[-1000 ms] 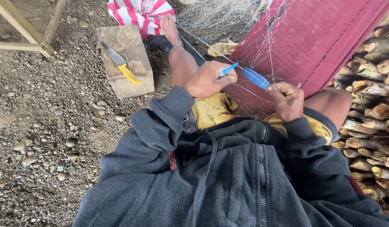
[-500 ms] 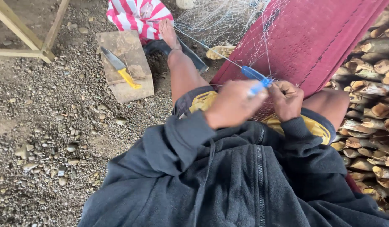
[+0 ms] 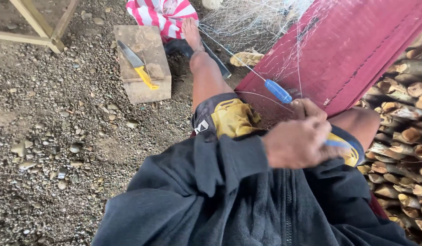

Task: Repairing a fishing net by weaving and tying knots using a blue plastic shuttle.

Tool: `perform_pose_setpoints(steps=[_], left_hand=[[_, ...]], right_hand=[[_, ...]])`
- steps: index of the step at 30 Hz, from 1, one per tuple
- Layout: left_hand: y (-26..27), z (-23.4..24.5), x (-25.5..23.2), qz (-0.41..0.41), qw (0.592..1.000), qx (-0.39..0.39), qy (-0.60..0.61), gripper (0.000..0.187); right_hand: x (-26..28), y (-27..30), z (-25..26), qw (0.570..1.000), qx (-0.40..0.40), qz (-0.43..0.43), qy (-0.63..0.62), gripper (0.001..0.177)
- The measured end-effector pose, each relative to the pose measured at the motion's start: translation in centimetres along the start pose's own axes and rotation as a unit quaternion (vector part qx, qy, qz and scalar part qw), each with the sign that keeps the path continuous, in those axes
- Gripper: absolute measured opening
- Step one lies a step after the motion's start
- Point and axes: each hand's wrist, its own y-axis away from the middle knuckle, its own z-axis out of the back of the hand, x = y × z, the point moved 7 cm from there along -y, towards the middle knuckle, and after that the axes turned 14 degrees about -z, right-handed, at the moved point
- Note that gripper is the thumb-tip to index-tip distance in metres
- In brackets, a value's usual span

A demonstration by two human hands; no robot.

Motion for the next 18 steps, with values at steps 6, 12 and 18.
perform_pose_setpoints(steps=[6,12,18], left_hand=[[3.5,-2.3,18.0,0.313,0.88,-0.139,0.328,0.079],[5.3,-9.7,19.6,0.192,0.896,-0.193,0.35,0.031],[4.4,-10.7,19.8,0.083,0.961,-0.237,0.119,0.019]], right_hand=[[-2.1,-0.6,1.1,1.0,-0.005,0.011,0.027,0.046],[-1.2,-1.1,1.2,1.0,-0.01,-0.028,0.001,0.055],[-1.4,-1.0,0.5,0.998,-0.011,-0.05,-0.033,0.056]])
